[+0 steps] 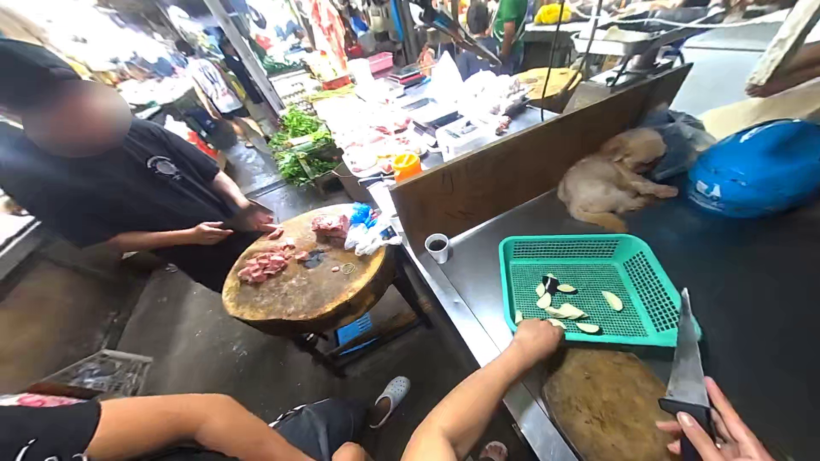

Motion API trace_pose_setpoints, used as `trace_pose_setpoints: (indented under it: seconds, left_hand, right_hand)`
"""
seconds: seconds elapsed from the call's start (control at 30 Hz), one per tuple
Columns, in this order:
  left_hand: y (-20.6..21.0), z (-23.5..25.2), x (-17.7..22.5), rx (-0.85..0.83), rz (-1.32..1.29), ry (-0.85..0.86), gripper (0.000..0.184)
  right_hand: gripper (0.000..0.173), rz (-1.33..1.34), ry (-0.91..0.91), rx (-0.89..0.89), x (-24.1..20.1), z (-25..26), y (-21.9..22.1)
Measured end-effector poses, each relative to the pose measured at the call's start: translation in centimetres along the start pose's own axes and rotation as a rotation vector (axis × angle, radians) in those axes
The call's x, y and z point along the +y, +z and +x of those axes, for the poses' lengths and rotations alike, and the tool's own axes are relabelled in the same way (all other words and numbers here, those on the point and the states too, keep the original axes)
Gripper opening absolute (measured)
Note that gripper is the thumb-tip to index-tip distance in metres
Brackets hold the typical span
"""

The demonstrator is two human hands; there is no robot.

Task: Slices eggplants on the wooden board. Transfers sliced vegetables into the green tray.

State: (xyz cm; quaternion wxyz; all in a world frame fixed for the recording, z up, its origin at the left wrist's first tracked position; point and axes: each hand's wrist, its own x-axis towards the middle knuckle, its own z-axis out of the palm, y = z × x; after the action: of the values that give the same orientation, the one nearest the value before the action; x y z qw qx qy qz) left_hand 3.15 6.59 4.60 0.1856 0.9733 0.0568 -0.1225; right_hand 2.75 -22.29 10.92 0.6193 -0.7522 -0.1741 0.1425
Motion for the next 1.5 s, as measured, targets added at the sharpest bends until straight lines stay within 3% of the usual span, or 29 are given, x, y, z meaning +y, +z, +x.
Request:
trace_pose_setpoints:
  seconds: [0.17,0.33,0.43,0.53,0.67,0.83,0.9,1.0,1.1,1.3,1.4,1.5]
  left_hand:
    - [-0.1,-3.0,-0.2,-0.043,-0.081,-0.117,0.037]
    - [-0.1,-2.3,-2.0,-0.139,-0.196,-0.104,0.063]
    - [-0.7,-0.3,-5.2,-0.045,-0.330,-0.102,0.058]
    - [-0.8,4.1,-9.4,0.161,-0.213,-0.165,0.044]
    - [-1.6,8.6,-12.4,0.023,-0.092,-0.169,0.059]
    - [-4.3,11.0,-10.6,-0.030,-0.118,-0.082,0.029]
    - [-4.9,11.3,-9.6,0.015,-0.244,-0.077,0.036]
    - [-3.6,11.6,-9.5,0.116,-0.475,0.027,0.061]
    - [-1.9,9.2,-9.8,0.117,-0.457,0.072,0.067]
    - [1.9,-2.7,-8.5,-0.170,-0.244,0.041,0.079]
    - [3.9,-5.2,-6.0,-0.104,-0.083,0.046,0.046]
    - [3.2,-5.2,-3.2,-0.042,-0.069,0.003,0.034]
  right_hand:
    - [0.069,0.014,-0.153,0.088,0.2,4.4,4.7]
    - [0.066,0.083,-0.113,0.088,-2.1,4.7,5.9]
    - [0.067,0.058,-0.018,0.137,1.0,2.5,3.9]
    - [0.068,0.014,0.139,0.200,5.0,-0.7,1.8]
    - [0.069,-0.019,0.215,0.265,8.4,-4.1,0.4]
    - [0.069,-0.026,0.226,0.345,8.2,-4.4,0.7]
    - [0.069,-0.034,0.239,0.345,7.5,-3.9,1.2]
    - [0.069,-0.064,0.238,0.311,7.2,-3.2,2.0]
    - [0.067,-0.068,0.245,0.276,7.8,-3.3,2.9]
    - [0.069,-0.021,0.292,0.241,9.0,-3.2,4.1]
    - [0.068,0.007,0.292,0.223,7.1,-0.6,5.0]
    - [0.066,0.023,0.230,0.243,4.0,3.1,5.7]
